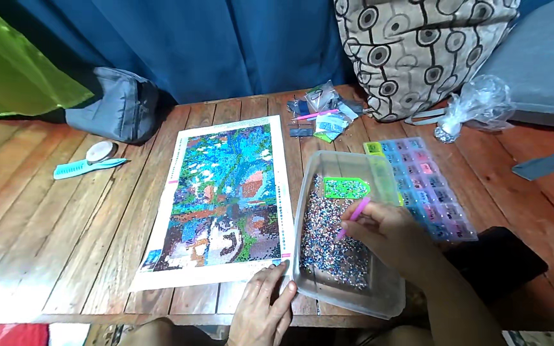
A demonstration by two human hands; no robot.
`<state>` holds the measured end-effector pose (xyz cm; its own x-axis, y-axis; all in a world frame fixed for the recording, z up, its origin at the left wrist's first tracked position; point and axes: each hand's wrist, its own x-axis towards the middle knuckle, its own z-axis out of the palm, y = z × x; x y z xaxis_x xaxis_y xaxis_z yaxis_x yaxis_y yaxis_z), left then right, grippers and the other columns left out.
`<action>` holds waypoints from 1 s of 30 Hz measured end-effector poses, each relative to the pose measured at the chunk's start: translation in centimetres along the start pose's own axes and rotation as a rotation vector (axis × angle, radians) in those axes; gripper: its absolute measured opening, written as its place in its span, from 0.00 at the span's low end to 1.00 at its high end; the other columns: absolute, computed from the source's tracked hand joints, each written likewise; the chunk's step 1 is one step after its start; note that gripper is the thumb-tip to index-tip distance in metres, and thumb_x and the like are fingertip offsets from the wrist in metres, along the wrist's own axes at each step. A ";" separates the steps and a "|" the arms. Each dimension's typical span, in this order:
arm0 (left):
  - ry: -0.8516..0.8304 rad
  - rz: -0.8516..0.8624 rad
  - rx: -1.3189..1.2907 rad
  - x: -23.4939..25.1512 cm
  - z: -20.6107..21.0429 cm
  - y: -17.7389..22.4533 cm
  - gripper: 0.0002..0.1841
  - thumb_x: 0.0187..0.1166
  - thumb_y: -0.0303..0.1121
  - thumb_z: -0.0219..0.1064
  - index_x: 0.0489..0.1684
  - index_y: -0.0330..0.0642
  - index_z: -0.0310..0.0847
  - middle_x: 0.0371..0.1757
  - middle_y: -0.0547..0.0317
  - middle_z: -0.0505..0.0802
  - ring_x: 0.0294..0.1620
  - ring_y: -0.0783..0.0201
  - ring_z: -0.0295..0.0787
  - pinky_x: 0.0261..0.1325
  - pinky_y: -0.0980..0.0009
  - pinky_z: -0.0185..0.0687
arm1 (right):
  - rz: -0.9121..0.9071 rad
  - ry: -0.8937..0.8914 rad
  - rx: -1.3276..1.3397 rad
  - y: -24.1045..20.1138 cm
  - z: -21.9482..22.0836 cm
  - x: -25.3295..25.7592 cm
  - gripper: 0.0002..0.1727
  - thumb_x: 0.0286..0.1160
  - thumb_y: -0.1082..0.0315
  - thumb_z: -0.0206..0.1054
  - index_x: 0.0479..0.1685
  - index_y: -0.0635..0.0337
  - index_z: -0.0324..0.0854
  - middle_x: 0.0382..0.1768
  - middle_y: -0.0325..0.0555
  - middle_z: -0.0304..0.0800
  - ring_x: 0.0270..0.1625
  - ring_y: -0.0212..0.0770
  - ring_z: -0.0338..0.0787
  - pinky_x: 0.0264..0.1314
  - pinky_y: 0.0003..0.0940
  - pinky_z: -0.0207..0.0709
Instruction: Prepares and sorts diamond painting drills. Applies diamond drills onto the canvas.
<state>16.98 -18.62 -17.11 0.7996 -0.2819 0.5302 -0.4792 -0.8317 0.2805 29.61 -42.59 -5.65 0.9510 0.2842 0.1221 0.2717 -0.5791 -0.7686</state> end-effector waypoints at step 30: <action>0.005 0.010 0.010 -0.4 0.3 0.0 0.17 0.83 0.38 0.58 0.67 0.57 0.82 0.60 0.56 0.93 0.66 0.54 0.87 0.75 0.63 0.75 | 0.003 -0.213 0.086 0.0 2.9 -0.7 0.09 0.78 0.66 0.65 0.38 0.62 0.88 0.26 0.42 0.87 0.27 0.30 0.84 0.35 0.24 0.79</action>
<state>16.75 -18.63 -17.57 0.7929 -0.2876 0.5372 -0.4834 -0.8337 0.2671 28.55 -40.59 -7.51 0.8966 0.4428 -0.0088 0.2466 -0.5157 -0.8205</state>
